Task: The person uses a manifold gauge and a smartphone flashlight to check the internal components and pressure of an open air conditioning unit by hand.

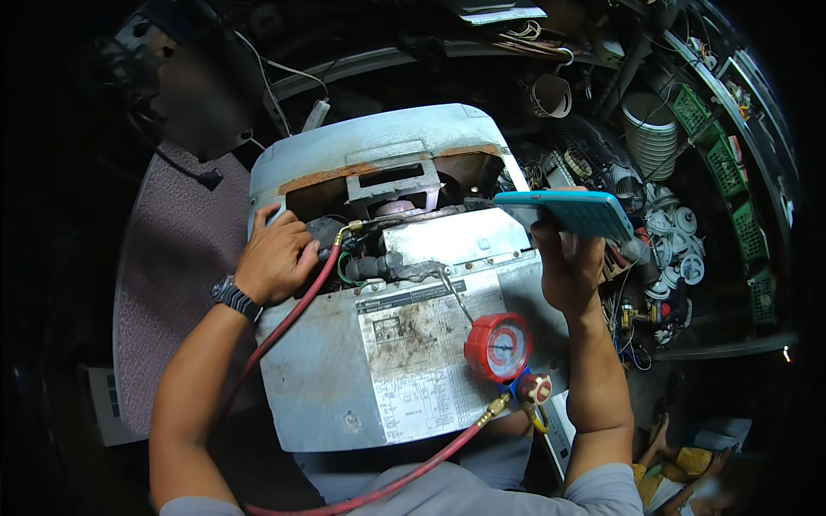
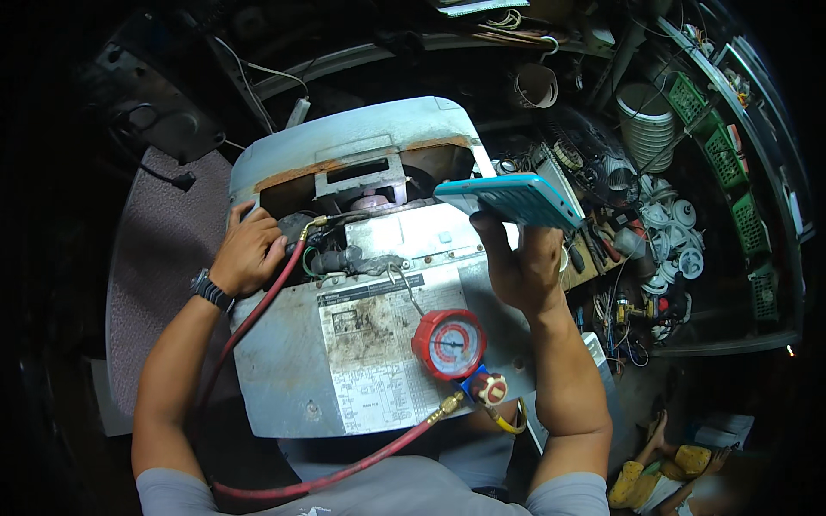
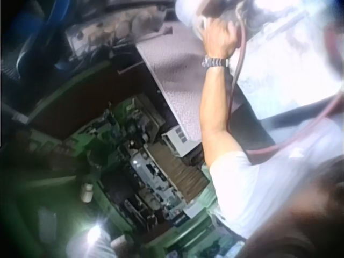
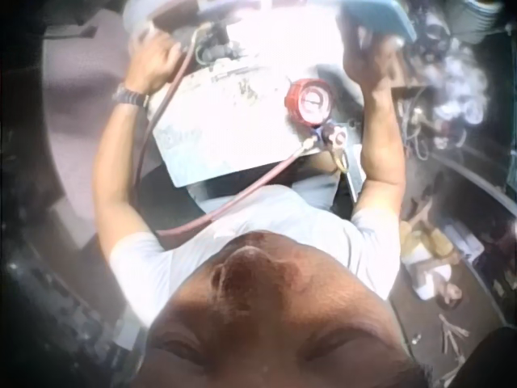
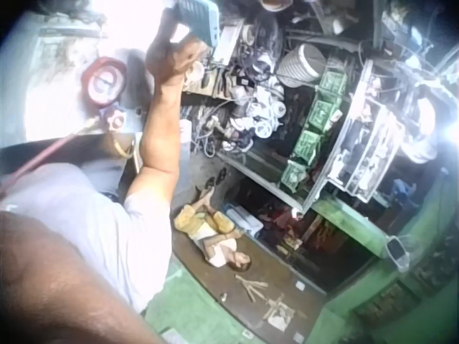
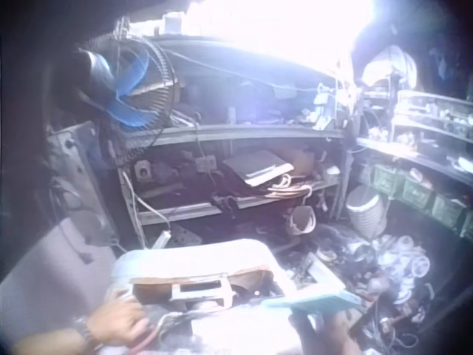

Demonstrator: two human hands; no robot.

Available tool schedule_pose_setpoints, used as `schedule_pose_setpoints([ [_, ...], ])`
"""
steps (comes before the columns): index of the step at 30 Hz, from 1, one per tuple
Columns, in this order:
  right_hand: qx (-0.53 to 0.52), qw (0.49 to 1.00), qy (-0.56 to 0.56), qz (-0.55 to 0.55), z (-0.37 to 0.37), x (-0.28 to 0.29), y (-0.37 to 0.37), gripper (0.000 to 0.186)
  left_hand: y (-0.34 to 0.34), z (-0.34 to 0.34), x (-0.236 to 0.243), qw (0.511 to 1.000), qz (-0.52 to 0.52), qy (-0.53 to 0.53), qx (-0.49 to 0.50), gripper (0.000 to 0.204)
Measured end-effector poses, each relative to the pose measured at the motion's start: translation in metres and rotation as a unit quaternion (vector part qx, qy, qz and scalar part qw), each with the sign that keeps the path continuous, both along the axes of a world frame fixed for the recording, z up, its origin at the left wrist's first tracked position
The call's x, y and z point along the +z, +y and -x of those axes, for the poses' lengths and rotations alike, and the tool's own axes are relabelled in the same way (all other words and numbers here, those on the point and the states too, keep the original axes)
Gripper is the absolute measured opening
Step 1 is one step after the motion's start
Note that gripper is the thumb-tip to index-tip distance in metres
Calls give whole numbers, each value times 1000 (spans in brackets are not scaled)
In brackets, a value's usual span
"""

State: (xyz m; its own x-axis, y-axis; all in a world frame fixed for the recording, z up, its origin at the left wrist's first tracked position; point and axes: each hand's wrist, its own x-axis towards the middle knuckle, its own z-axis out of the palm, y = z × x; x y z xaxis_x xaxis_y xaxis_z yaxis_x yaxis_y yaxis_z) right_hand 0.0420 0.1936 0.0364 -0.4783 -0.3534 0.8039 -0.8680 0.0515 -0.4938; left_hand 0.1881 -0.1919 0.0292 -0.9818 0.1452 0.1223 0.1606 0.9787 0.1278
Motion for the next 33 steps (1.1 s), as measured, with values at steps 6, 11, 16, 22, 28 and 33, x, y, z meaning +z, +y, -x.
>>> schedule_pose_setpoints([
  [6,16,999,-4,33,-1,2,0,32,-1,-3,-2,1000,14,7,-7,33],
  [11,119,977,-157,82,-23,21,6,33,-3,-8,-6,999,33,2,1,35],
  [16,279,919,-240,143,-59,25,18,33,-7,-9,-9,999,45,-9,12,40],
  [22,145,935,-252,201,-96,-6,48,33,-6,-8,-13,999,53,-3,7,41],
  [28,111,946,-228,204,-109,-47,53,31,-12,-6,-17,997,71,0,14,42],
  [33,136,916,-282,250,-109,-62,48,43,-9,-4,-17,997,70,-12,11,46],
])
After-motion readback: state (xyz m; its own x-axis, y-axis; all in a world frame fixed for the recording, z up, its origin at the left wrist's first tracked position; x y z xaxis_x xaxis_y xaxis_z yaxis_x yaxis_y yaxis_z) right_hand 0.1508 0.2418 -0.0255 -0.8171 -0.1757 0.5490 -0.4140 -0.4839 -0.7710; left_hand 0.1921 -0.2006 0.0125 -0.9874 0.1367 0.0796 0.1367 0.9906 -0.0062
